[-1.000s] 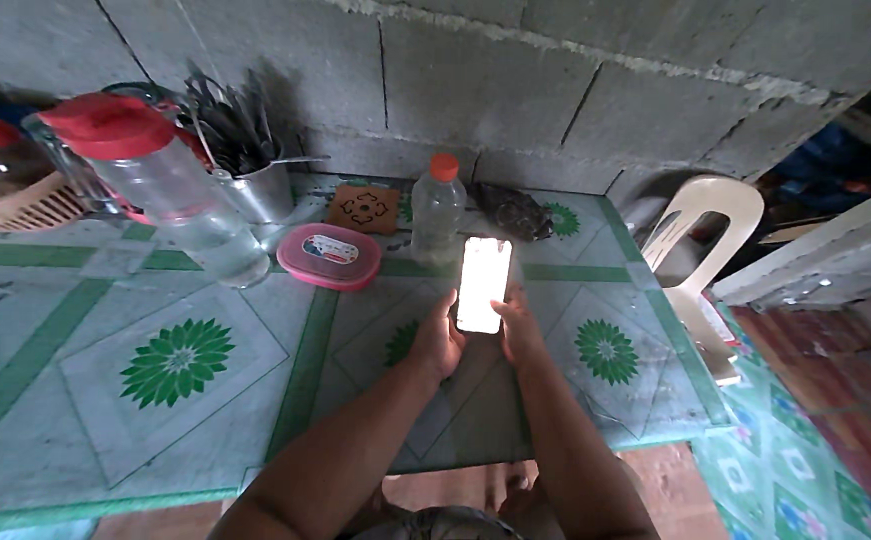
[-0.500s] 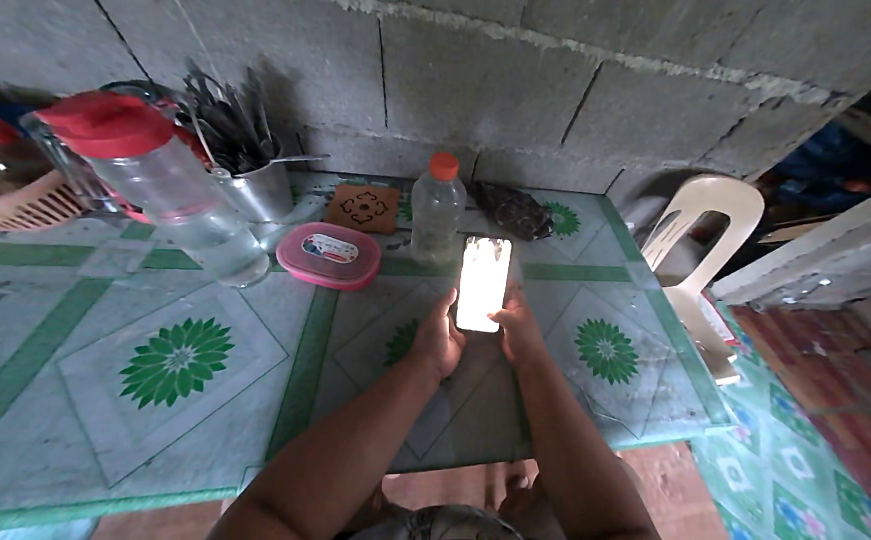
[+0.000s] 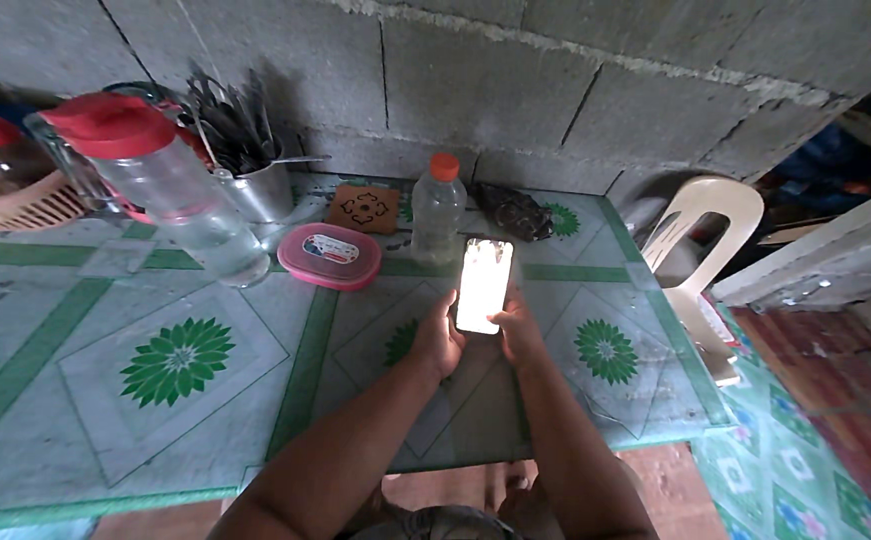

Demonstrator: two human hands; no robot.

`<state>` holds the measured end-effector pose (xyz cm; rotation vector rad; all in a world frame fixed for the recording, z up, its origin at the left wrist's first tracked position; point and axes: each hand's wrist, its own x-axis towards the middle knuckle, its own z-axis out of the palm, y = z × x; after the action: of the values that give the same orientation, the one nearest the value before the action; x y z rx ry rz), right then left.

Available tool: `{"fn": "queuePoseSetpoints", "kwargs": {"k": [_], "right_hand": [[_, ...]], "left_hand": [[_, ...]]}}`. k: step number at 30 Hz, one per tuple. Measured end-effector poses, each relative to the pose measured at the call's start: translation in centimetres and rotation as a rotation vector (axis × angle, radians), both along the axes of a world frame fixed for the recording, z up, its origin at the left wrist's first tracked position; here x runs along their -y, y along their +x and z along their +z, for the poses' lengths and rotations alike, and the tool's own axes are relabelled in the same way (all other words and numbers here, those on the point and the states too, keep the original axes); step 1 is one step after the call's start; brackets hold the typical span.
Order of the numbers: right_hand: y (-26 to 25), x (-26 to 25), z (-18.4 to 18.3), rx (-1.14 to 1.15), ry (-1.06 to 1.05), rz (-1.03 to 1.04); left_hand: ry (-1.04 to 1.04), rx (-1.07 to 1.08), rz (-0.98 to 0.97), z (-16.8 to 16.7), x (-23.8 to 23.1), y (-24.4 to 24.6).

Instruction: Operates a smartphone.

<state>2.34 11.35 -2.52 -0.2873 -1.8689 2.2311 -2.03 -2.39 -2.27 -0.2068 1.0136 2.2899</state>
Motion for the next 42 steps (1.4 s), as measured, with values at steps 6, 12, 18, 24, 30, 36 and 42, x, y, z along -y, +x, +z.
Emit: {"fn": "queuePoseSetpoints", "kwargs": {"k": [6,12,18,24,30,36,42], "right_hand": [[0.05,-0.13,-0.06,-0.01,0.016,0.027],[0.08,-0.19,-0.06,-0.015,0.029,0.039],[0.14,-0.09,-0.01,-0.009,0.004,0.016],[0.17,0.04,-0.59,0.011,-0.059,-0.055],[0.33,0.22,-0.29,0.006,-0.085,-0.047],[0.3,0.08,-0.51,0.0,-0.055,-0.038],[0.26,0.21,-0.31,-0.003,-0.071,-0.033]], "left_hand": [[0.019,-0.002,-0.001,0.02,0.01,0.04],[0.023,0.005,0.005,0.0,-0.03,0.07],[0.014,0.007,0.008,0.29,0.02,0.18],[0.005,-0.001,0.005,0.18,0.04,0.19],[0.01,-0.011,-0.003,0.05,0.03,0.09],[0.003,-0.012,-0.002,0.22,0.08,0.22],[0.011,0.002,0.004,0.33,0.07,0.24]]}}
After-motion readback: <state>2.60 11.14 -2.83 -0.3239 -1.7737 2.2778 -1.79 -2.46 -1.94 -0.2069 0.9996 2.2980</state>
